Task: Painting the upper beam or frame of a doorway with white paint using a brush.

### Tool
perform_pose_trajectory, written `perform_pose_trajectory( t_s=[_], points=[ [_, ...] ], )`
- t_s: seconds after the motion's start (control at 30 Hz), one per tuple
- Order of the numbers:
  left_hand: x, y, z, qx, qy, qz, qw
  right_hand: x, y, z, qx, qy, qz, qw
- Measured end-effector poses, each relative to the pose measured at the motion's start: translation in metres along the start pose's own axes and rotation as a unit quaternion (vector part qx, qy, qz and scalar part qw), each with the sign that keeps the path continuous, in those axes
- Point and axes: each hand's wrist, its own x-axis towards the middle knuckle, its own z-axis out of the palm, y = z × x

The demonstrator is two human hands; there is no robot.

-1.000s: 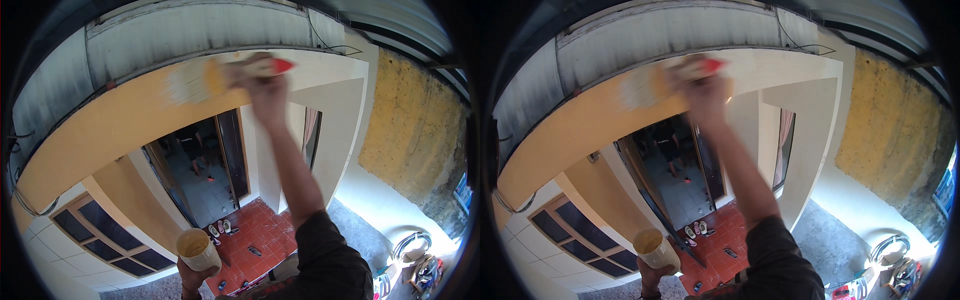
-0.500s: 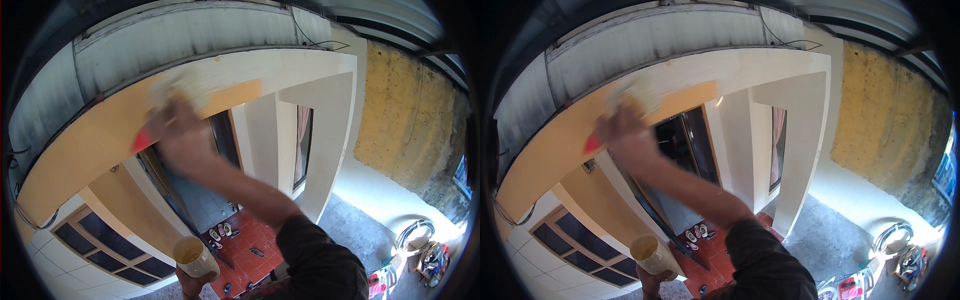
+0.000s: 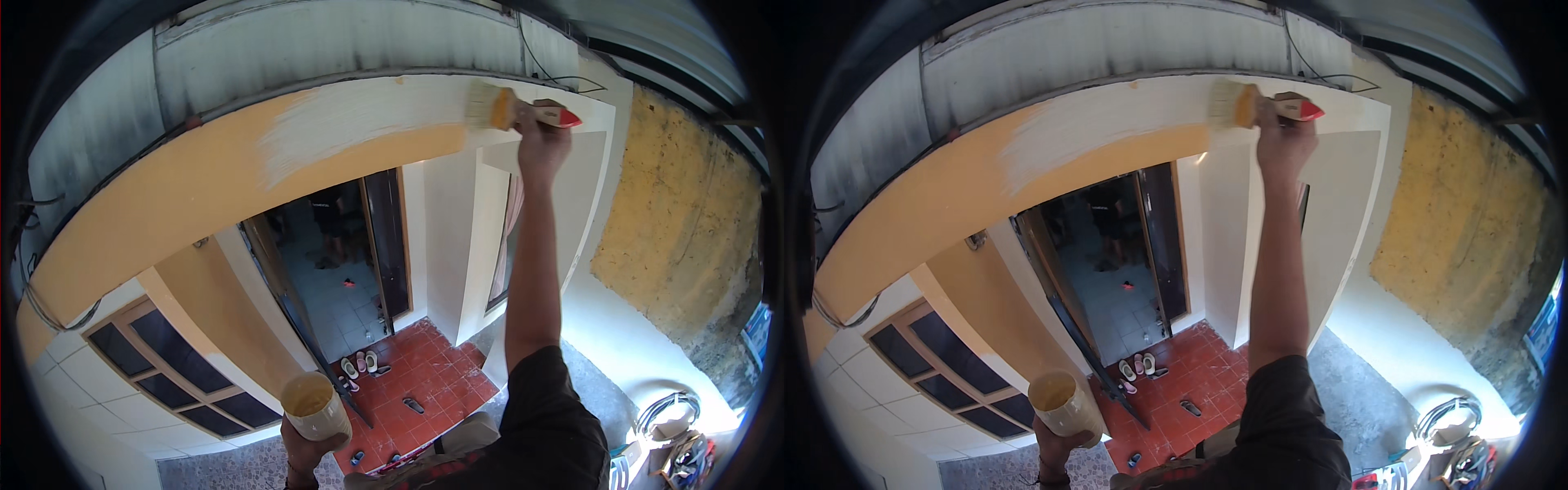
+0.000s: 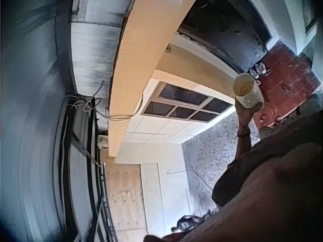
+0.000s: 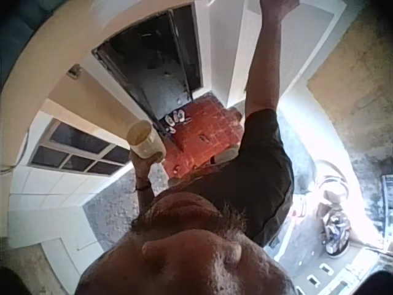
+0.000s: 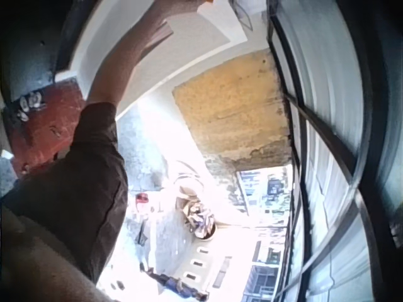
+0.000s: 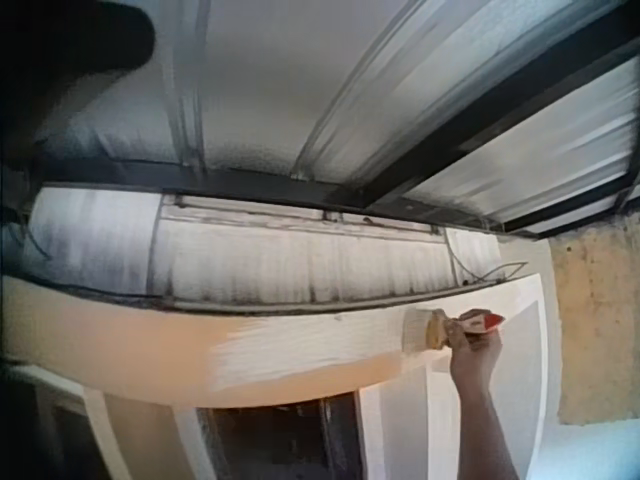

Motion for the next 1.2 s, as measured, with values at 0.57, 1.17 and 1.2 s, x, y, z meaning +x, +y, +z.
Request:
perform_pose_trajectory(
  t_s=[0.57,1.17,1.2],
  points=[
    [-0.015,0.004,-0.017,-0.013,0.012,0.012,1.0,-0.079,-0.129,0.088,-0.013,-0.142,-0.101,0.985],
    [-0.006,-0.005,-0.003,-0.02,-0.009,0.008,1.0,-0.052,-0.106,0.072,0.047,-0.118,-0.01,0.992],
    [-0.005,-0.004,-0.002,-0.02,-0.01,0.008,1.0,-0.052,-0.1,0.073,0.076,-0.11,0.005,0.991]
  ],
)
